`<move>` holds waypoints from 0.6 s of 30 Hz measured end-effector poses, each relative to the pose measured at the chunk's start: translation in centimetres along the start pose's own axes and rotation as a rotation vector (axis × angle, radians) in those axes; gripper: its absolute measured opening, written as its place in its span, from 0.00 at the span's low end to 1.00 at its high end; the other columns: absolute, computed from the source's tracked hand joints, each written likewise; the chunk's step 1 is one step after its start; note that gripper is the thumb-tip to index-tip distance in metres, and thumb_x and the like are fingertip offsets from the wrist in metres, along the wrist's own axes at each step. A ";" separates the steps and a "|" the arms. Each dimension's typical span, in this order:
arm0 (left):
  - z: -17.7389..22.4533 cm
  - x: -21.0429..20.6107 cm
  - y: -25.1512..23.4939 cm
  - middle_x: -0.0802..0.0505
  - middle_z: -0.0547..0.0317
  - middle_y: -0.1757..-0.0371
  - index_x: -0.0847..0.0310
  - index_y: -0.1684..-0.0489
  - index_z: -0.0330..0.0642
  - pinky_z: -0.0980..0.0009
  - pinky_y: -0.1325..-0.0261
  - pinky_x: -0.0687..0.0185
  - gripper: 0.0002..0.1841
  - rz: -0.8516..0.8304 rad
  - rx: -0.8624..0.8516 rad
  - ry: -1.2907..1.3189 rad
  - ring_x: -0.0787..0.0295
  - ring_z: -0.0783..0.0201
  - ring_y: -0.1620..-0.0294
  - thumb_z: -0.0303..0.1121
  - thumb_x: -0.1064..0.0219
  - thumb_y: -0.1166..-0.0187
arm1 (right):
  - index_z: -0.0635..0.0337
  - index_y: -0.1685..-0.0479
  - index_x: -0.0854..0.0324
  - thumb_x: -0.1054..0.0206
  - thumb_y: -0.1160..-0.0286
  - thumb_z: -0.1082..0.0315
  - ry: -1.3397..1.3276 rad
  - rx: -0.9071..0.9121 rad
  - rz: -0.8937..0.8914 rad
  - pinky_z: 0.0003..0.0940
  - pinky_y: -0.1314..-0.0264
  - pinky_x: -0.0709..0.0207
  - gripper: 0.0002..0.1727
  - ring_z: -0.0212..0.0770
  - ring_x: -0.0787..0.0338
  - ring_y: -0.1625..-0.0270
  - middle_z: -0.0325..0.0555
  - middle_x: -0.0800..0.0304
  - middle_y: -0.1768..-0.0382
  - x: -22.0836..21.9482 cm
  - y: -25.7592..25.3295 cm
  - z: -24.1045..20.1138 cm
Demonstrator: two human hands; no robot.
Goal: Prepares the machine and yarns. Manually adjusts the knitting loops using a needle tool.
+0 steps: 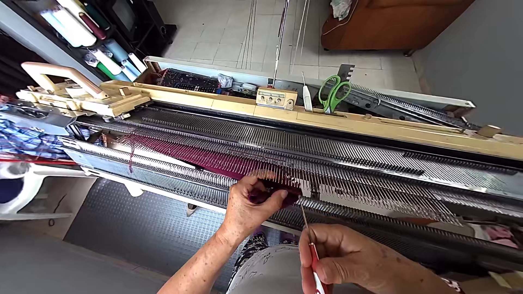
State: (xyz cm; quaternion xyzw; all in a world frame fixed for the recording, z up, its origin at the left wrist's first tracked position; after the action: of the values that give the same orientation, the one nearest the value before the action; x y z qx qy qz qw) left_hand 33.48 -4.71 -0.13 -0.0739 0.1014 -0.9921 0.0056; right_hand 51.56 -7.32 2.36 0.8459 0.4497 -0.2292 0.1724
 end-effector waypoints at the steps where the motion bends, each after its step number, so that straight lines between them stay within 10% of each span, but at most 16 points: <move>1: 0.0 0.1 0.0 0.14 0.73 0.78 0.11 0.56 0.34 0.86 0.68 0.22 0.13 0.011 -0.006 -0.006 0.20 0.84 0.76 0.24 0.22 0.39 | 0.52 0.44 0.19 0.28 0.22 0.63 -0.009 0.000 -0.004 0.22 0.54 0.10 0.12 0.27 0.05 0.55 0.36 0.06 0.57 0.0 0.2 0.0; 7: 0.0 3.7 0.1 0.03 0.70 0.58 0.09 0.52 0.44 0.77 0.50 0.10 0.15 0.028 0.011 0.080 0.08 0.78 0.57 0.21 0.22 0.36 | 0.54 0.41 0.20 0.33 0.18 0.65 -0.017 0.054 0.077 0.24 0.54 0.09 0.12 0.29 0.05 0.52 0.38 0.07 0.54 2.1 -0.1 0.9; 11: -0.4 8.8 -0.6 0.05 0.51 0.59 0.10 0.63 0.29 0.76 0.45 0.15 0.07 0.194 -0.354 -0.559 0.08 0.69 0.53 0.21 0.31 0.35 | 0.53 0.42 0.20 0.34 0.16 0.62 -0.008 0.060 0.106 0.22 0.55 0.09 0.11 0.27 0.06 0.53 0.35 0.07 0.54 3.3 -1.1 1.5; 13: -0.8 10.5 -1.0 0.06 0.39 0.57 0.10 0.62 0.26 0.64 0.42 0.15 0.11 0.116 -0.470 -0.846 0.06 0.52 0.51 0.23 0.38 0.30 | 0.53 0.42 0.20 0.36 0.15 0.61 0.005 0.053 0.114 0.21 0.58 0.10 0.10 0.27 0.06 0.54 0.35 0.07 0.55 3.4 -1.5 1.6; 18: -0.5 10.6 -0.1 0.06 0.46 0.40 0.08 0.46 0.34 0.48 0.22 0.30 0.22 -0.221 -0.500 -0.982 0.15 0.45 0.30 0.32 0.50 0.23 | 0.55 0.44 0.21 0.43 0.11 0.60 0.028 0.031 0.104 0.22 0.60 0.10 0.11 0.28 0.06 0.56 0.37 0.07 0.57 3.3 -1.9 1.6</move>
State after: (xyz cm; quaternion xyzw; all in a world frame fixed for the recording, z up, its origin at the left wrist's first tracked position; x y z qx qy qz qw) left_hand 22.92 -4.81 0.93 -0.5362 0.3106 -0.7818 -0.0695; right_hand 51.21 -4.84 -0.88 0.8738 0.4041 -0.2148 0.1644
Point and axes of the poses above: each hand's wrist, its own y-axis away from the middle knuckle, its own x-axis out of the back of the hand, z = x × y, the point moved 4 cm from there along -y, towards the middle knuckle
